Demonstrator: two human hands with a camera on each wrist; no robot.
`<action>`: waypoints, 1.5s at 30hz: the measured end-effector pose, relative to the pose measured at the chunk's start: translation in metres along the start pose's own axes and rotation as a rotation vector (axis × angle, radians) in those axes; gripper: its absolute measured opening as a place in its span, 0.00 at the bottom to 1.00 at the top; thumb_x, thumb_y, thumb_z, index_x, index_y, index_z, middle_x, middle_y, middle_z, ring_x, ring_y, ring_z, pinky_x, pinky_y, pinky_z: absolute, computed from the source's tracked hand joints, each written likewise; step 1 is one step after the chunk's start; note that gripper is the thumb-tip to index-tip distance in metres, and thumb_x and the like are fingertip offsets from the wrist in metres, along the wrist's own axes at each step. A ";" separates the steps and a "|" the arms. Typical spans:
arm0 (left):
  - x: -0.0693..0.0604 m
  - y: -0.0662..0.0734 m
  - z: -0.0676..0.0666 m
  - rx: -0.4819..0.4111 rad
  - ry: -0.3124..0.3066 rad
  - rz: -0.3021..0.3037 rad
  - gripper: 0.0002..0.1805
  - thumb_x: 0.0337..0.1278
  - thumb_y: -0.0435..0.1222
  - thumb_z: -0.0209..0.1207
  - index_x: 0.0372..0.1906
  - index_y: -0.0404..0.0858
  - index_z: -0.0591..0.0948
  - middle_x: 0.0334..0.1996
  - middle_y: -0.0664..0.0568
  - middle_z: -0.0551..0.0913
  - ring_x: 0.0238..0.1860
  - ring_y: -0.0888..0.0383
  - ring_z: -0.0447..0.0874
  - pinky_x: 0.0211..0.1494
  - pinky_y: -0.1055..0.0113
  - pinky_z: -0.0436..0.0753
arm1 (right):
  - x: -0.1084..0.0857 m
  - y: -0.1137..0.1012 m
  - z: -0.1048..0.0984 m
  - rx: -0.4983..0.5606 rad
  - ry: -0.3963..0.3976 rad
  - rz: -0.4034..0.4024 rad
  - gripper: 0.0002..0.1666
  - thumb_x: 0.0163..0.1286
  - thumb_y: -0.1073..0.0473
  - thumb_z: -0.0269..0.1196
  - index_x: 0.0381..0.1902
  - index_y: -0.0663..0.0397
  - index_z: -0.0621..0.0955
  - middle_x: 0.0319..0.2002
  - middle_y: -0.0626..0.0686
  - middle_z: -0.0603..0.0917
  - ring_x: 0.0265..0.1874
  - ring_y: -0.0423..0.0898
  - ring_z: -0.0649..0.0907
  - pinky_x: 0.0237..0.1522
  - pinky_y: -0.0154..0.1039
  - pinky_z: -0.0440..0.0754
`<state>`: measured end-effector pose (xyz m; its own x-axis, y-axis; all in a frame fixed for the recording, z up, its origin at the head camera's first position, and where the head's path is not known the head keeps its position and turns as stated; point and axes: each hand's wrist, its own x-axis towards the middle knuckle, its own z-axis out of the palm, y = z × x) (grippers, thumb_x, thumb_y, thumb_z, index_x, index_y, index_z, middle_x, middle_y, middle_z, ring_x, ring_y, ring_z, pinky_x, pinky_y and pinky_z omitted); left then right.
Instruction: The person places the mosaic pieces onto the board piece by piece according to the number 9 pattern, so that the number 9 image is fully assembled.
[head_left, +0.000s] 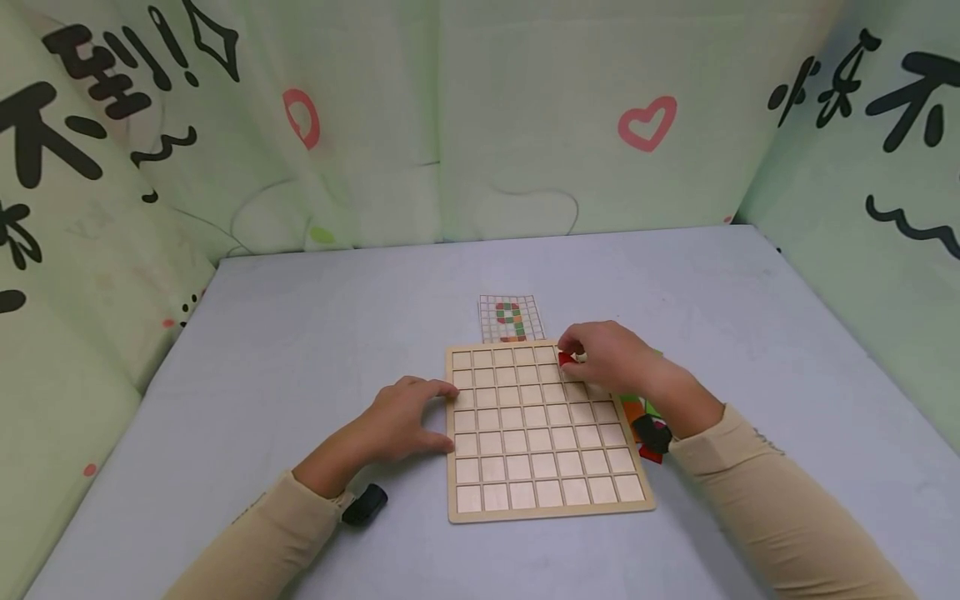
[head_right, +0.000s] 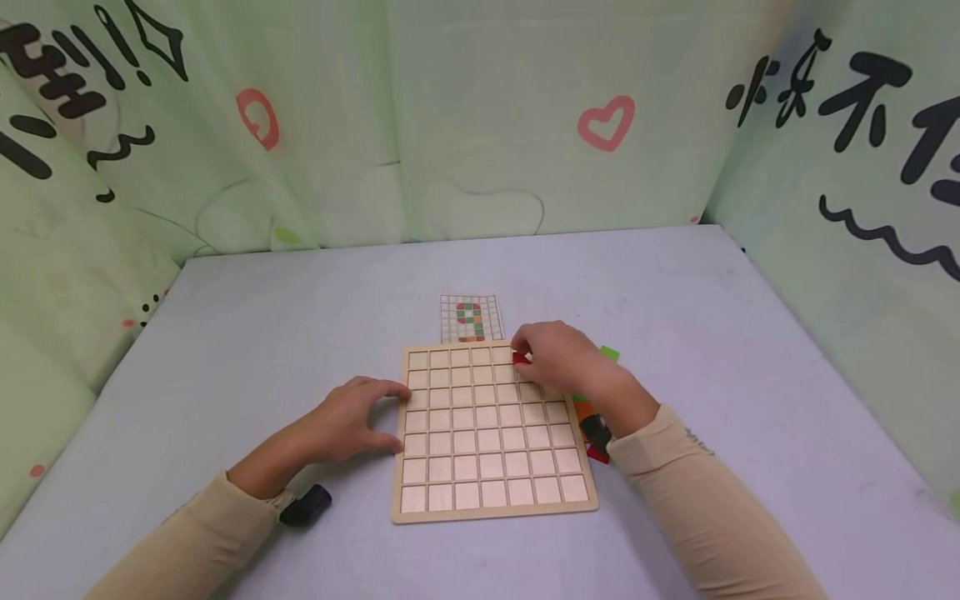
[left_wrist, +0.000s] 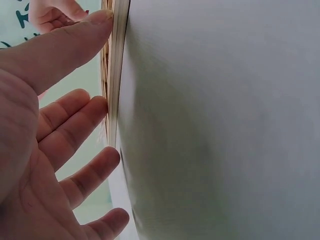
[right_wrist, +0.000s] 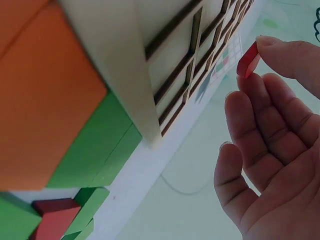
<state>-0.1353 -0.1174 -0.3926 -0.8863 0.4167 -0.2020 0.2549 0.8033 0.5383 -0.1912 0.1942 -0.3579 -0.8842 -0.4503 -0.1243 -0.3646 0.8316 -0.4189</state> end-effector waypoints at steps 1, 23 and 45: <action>0.000 0.000 0.000 -0.001 0.000 0.000 0.36 0.47 0.43 0.77 0.64 0.46 0.78 0.61 0.50 0.77 0.65 0.46 0.69 0.63 0.49 0.71 | 0.001 0.000 0.001 0.002 0.000 -0.007 0.14 0.67 0.60 0.65 0.48 0.62 0.82 0.42 0.53 0.85 0.45 0.53 0.81 0.52 0.52 0.78; -0.001 0.000 0.001 -0.002 -0.005 0.016 0.35 0.48 0.43 0.76 0.64 0.46 0.77 0.61 0.51 0.77 0.66 0.47 0.68 0.64 0.49 0.70 | 0.011 -0.008 0.013 -0.029 -0.077 -0.078 0.12 0.69 0.62 0.66 0.47 0.61 0.81 0.40 0.52 0.83 0.38 0.48 0.80 0.46 0.48 0.79; -0.001 0.000 -0.001 0.003 -0.004 0.018 0.35 0.47 0.43 0.76 0.63 0.46 0.78 0.61 0.50 0.77 0.66 0.47 0.68 0.65 0.48 0.68 | 0.014 -0.010 0.013 -0.046 -0.097 -0.106 0.06 0.70 0.62 0.65 0.42 0.58 0.81 0.36 0.49 0.81 0.35 0.47 0.78 0.41 0.46 0.78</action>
<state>-0.1350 -0.1180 -0.3916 -0.8800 0.4327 -0.1957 0.2718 0.7969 0.5396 -0.1963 0.1752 -0.3672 -0.8087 -0.5635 -0.1689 -0.4692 0.7911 -0.3925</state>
